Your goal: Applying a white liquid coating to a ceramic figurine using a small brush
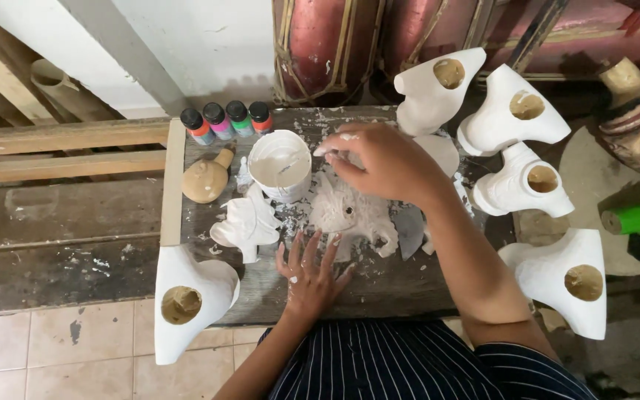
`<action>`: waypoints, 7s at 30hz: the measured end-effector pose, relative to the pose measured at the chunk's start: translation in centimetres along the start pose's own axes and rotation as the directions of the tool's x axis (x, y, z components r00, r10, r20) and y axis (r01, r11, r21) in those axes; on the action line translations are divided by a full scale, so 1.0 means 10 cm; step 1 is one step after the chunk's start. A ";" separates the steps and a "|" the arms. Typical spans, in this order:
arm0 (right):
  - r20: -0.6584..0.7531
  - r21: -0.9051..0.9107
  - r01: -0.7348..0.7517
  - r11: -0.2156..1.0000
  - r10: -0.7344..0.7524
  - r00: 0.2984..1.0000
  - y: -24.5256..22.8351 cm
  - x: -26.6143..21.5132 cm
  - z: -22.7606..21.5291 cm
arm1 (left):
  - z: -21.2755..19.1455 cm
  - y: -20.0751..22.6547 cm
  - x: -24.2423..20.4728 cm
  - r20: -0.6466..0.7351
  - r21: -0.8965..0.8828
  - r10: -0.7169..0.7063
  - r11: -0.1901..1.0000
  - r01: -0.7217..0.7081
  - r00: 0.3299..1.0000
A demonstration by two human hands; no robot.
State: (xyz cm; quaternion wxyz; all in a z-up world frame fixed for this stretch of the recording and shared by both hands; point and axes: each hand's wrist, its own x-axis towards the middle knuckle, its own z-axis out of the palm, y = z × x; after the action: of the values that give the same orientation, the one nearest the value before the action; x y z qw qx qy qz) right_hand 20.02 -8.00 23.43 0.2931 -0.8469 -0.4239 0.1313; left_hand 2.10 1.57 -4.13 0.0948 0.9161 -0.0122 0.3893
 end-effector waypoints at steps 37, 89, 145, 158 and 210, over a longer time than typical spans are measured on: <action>-0.269 0.211 0.184 0.960 -0.124 0.955 0.56 0.49 0.69 | -0.08 -0.15 0.32 0.019 -0.114 -0.057 0.992 0.059 0.998; -0.740 0.420 0.190 0.888 0.214 0.637 1.18 -1.15 1.28 | -0.07 -0.13 0.30 0.059 -0.093 -0.109 0.989 0.114 0.992; -0.756 0.405 0.118 0.907 0.260 0.601 1.19 -1.04 1.17 | -0.07 -0.11 0.33 0.048 -0.094 -0.102 0.990 0.107 0.994; -0.729 0.445 0.102 0.890 0.294 0.618 1.06 -0.99 1.15 | -0.01 -0.13 0.23 0.075 -0.114 -0.101 0.987 0.109 0.992; -0.694 0.177 0.059 0.982 0.082 0.716 0.83 -0.67 1.24 | -0.09 -0.13 0.28 0.038 -0.158 -0.190 0.968 0.194 0.981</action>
State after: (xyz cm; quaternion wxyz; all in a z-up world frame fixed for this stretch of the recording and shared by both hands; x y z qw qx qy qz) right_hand 15.38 -12.43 8.37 0.5085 -0.8049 -0.2626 -0.1568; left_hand 3.57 3.16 -1.72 0.2053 0.9067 0.0442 0.3656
